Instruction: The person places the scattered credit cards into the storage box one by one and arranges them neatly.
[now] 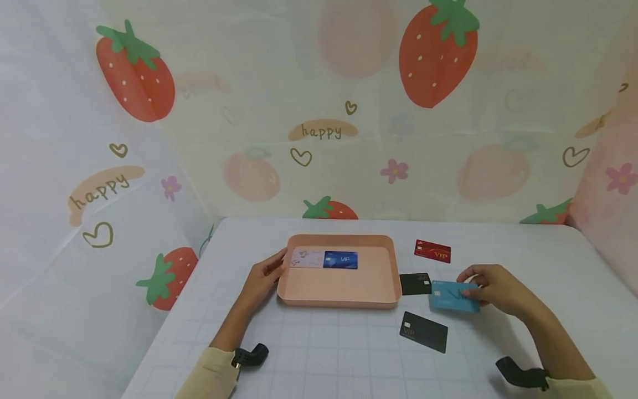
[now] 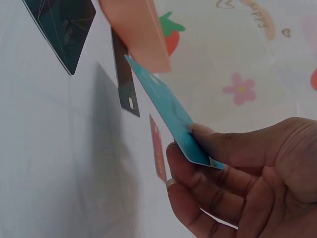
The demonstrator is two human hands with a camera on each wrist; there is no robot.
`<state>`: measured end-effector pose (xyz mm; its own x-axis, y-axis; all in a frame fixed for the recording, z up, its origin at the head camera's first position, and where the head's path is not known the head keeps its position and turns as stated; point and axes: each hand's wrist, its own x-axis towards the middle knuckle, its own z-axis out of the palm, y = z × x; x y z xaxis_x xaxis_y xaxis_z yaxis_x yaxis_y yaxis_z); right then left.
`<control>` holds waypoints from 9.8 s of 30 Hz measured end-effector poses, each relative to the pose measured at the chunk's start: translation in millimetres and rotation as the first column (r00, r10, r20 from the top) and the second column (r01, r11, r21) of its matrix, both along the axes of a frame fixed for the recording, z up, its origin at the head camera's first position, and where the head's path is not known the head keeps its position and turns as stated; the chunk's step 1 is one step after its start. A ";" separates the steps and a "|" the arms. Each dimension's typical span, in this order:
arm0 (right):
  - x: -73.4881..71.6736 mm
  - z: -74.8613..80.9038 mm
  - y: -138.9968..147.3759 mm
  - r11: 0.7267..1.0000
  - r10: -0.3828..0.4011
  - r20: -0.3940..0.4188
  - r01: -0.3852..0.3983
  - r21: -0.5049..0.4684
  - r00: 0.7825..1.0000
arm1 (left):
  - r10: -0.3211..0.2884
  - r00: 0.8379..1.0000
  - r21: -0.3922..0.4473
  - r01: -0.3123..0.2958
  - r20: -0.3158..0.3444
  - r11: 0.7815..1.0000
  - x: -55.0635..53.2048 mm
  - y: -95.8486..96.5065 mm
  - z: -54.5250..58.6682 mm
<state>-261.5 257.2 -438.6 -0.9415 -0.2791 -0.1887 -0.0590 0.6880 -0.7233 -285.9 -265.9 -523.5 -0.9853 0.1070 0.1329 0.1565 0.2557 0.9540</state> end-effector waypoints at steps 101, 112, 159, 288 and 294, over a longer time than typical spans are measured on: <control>-62.1 17.4 -122.7 0.983 0.006 -0.089 -0.022 -0.184 0.996 | 0.024 0.999 -0.007 -0.024 0.021 1.000 4.5 1.5 5.6; -75.5 13.8 -149.0 0.986 -0.002 -0.110 -0.016 -0.166 0.994 | 0.025 1.000 -0.024 -0.025 0.012 0.999 3.1 -0.2 6.0; -101.9 -19.1 -196.6 1.000 -0.007 -0.108 0.004 -0.027 0.994 | 0.010 1.000 0.016 -0.010 -0.008 1.000 2.2 -0.7 0.4; 21.9 15.5 -104.3 0.999 0.034 -0.299 -0.023 0.042 0.954 | -0.008 1.000 0.019 0.008 -0.018 1.000 -5.1 -0.1 -2.4; 26.8 8.3 -97.3 0.987 0.114 -0.244 -0.082 0.138 0.963 | -0.002 1.000 0.021 0.003 -0.016 1.000 -3.7 0.8 -2.0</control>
